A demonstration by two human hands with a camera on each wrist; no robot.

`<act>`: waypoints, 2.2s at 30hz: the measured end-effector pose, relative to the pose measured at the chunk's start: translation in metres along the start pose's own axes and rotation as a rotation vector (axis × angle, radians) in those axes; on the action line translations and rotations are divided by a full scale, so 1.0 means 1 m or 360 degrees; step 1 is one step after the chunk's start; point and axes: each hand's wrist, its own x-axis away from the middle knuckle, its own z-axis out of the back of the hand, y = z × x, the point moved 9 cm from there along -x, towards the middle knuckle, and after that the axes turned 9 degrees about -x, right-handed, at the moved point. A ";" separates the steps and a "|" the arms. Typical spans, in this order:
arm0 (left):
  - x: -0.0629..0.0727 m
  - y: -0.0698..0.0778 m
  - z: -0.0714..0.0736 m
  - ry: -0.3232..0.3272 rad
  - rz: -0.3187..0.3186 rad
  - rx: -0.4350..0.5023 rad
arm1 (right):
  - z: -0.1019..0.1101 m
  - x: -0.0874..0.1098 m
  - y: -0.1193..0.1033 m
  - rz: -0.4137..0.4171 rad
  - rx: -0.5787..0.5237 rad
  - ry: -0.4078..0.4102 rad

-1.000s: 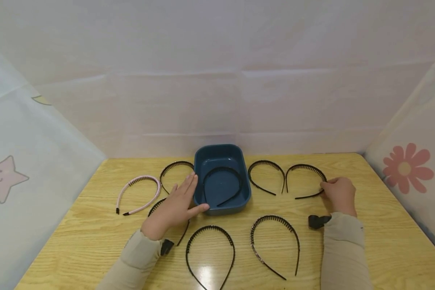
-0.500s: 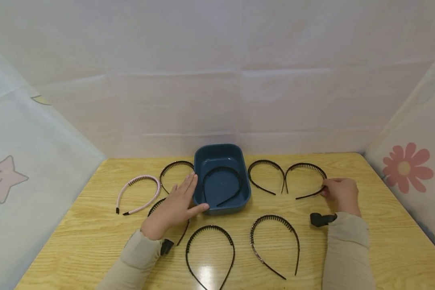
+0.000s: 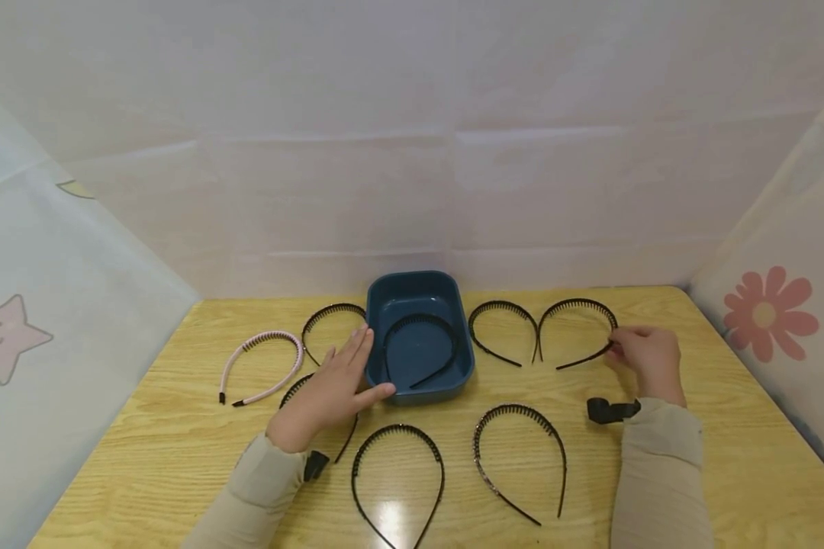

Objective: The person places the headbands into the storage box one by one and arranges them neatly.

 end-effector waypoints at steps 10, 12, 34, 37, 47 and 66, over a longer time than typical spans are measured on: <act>0.000 0.001 0.001 -0.0001 -0.0001 -0.0004 | 0.000 0.001 -0.014 0.0067 -0.0149 0.0087; 0.001 0.002 0.002 0.0001 0.0001 0.0002 | 0.000 0.003 -0.017 0.0074 -0.0228 0.0106; 0.000 0.001 0.002 0.0000 -0.0009 -0.0019 | -0.032 0.017 -0.051 0.0332 -0.0802 0.0034; 0.000 0.001 0.002 0.0008 -0.0011 -0.0021 | -0.040 0.019 -0.053 0.0358 -0.0851 -0.0035; 0.002 0.002 0.004 0.0023 -0.0012 -0.0009 | -0.067 0.027 -0.063 0.0386 -0.0861 -0.0200; 0.000 0.002 0.003 0.0030 -0.0022 -0.0040 | -0.123 0.044 -0.076 0.0425 -0.0909 -0.0322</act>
